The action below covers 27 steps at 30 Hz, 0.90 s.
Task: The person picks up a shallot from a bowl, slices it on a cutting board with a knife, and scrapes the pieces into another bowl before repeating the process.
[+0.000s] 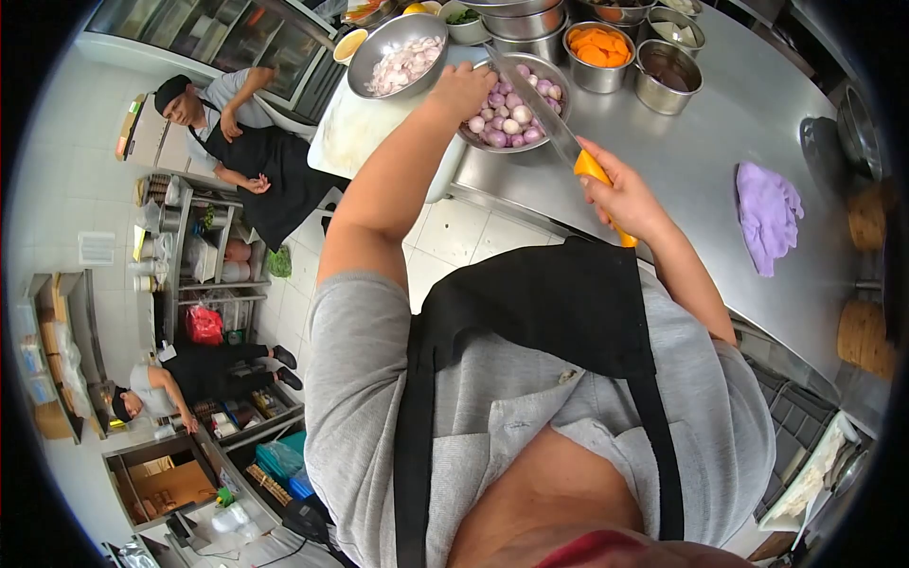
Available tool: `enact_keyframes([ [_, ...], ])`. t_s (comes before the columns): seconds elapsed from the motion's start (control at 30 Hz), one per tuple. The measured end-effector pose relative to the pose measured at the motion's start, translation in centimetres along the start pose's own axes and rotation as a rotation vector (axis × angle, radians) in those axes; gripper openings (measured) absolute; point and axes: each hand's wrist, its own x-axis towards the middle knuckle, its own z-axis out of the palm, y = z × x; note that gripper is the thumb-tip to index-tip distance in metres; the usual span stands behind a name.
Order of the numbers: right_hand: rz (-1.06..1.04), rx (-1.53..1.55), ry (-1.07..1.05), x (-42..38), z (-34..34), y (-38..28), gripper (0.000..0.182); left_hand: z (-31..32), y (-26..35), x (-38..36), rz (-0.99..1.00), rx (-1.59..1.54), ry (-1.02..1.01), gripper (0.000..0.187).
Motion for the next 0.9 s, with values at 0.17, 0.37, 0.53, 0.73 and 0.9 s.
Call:
enact_keyframes([
  [0.17, -0.01, 0.005, 0.015, 0.2, 0.0, 0.3, 0.055, 1.2, -1.0, 1.4, 0.145, -0.044, -0.067, 0.032],
  [0.37, -0.017, -0.005, 0.006, 0.1, 0.0, 0.6, 0.056, 1.4, -0.7, 1.2, 0.159, -0.056, -0.056, 0.03],
  [0.53, -0.034, 0.007, 0.019, 0.1, 0.3, 0.6, 0.055, 0.6, 0.6, 0.9, 0.029, 0.036, -0.088, 0.026],
  [0.73, -0.052, 0.003, 0.051, -0.3, 1.0, 0.4, 0.056, 0.7, -0.4, -0.1, -0.136, -0.091, 0.112, 0.028],
  [0.9, -0.091, 0.011, -0.02, -0.9, 2.4, 0.0, 0.055, 1.2, -5.2, -6.5, -0.535, -0.676, 0.34, 0.029],
])
